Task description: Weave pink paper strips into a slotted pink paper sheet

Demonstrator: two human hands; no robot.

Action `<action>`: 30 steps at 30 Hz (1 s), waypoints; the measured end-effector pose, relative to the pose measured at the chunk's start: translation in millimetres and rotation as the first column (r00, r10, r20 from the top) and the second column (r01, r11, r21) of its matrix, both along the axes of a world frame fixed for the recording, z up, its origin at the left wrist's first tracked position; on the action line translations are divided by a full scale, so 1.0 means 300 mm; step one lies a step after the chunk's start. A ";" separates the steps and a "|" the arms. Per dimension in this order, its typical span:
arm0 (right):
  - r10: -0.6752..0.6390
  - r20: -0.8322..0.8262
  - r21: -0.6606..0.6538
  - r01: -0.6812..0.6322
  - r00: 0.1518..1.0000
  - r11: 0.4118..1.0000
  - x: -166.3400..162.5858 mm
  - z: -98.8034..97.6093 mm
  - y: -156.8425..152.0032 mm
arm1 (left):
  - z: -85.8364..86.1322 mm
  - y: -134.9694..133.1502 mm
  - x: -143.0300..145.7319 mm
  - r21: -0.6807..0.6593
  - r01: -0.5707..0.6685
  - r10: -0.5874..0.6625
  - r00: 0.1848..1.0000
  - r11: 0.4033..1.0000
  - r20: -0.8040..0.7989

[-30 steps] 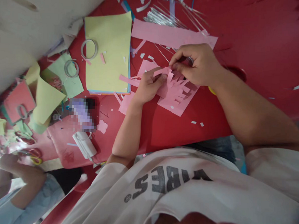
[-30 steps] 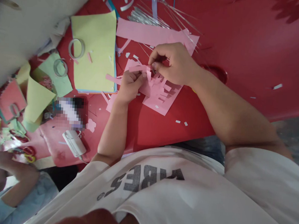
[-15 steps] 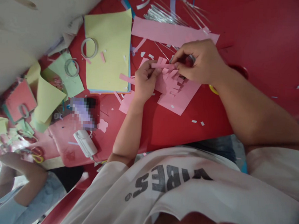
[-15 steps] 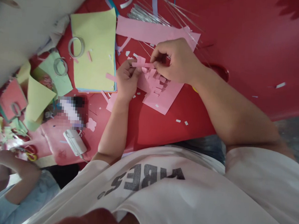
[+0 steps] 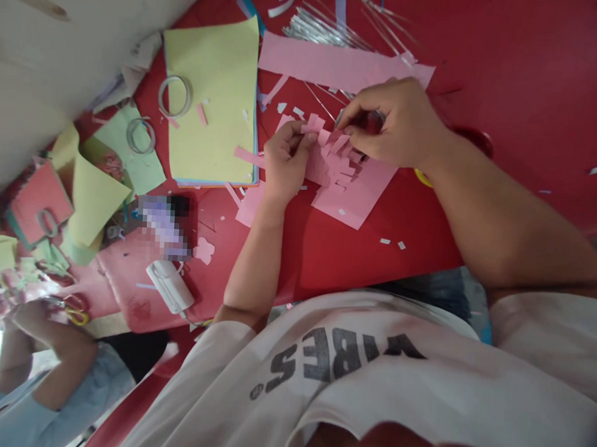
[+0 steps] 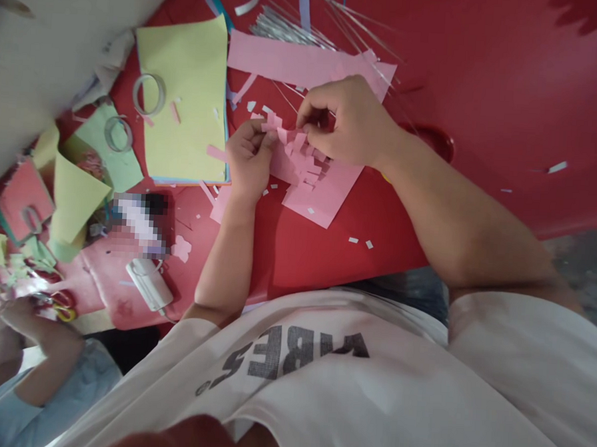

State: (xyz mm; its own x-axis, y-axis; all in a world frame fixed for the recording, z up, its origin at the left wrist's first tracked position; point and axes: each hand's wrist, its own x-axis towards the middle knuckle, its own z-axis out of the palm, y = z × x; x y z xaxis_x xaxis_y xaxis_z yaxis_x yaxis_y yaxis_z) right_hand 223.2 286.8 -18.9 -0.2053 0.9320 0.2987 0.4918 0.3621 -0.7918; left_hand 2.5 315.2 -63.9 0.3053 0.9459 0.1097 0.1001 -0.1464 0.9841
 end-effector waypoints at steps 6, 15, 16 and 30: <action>-0.011 -0.018 -0.022 0.010 1.000 1.000 0.001 0.020 -0.006 | 0.010 -0.008 0.012 0.009 -0.026 0.027 1.000 1.000 -0.017; -0.148 0.087 0.137 0.135 0.985 0.981 -0.046 0.034 -0.040 | 0.028 -0.015 0.022 0.038 -0.013 0.015 0.999 0.999 -0.036; -0.168 0.111 0.138 0.152 0.979 0.979 -0.055 0.027 -0.042 | 0.032 -0.016 0.023 0.045 -0.008 0.010 0.999 0.999 -0.048; -0.336 0.070 0.029 0.335 0.939 0.942 -0.119 0.006 -0.065 | 0.033 -0.026 0.039 0.045 -0.080 0.081 0.997 0.996 -0.010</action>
